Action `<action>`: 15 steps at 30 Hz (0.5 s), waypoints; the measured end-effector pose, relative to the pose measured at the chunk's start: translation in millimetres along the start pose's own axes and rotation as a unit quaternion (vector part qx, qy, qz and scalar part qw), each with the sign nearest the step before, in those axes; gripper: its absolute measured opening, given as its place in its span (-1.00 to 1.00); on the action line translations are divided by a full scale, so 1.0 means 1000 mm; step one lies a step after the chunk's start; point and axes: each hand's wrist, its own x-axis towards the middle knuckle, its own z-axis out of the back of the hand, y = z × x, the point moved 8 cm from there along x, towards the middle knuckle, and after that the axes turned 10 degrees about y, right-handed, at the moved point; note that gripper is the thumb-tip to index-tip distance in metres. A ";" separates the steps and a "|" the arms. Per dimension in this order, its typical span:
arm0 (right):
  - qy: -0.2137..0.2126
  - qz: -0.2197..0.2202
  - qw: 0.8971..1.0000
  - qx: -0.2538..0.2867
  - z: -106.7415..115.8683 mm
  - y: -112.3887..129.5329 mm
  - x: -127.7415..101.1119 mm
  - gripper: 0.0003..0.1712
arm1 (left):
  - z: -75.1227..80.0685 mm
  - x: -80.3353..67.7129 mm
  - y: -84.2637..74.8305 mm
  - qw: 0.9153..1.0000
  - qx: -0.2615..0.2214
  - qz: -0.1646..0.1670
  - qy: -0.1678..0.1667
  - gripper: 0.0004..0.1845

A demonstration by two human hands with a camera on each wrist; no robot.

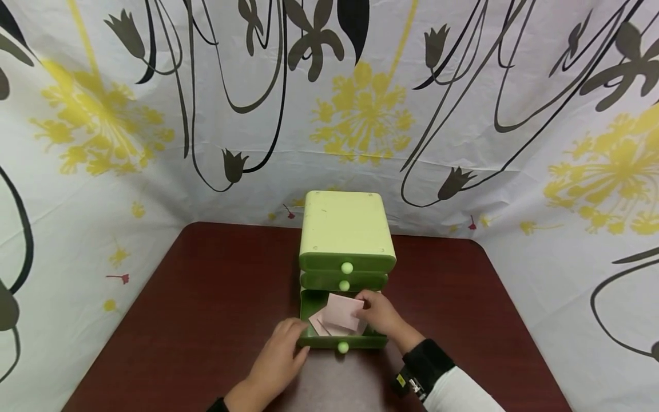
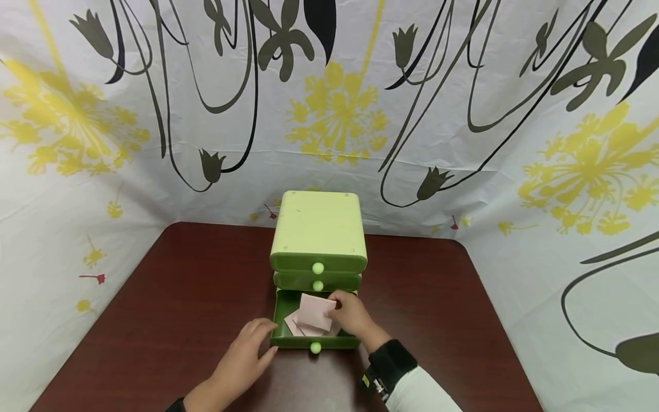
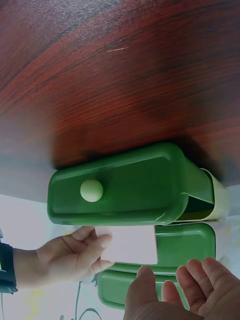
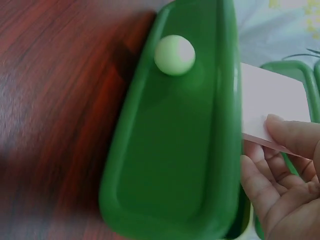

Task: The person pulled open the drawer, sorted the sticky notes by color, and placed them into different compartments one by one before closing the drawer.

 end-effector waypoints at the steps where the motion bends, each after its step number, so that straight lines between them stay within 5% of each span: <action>1: 0.005 -0.001 1.000 0.003 -0.003 -0.001 0.002 -0.91 | 0.001 0.000 0.000 1.000 0.003 -0.001 -0.006 -0.61; 15: 0.003 -0.016 1.000 -0.008 -0.018 -0.017 0.016 -0.82 | 0.003 0.000 0.007 1.000 0.011 0.014 -0.012 -0.59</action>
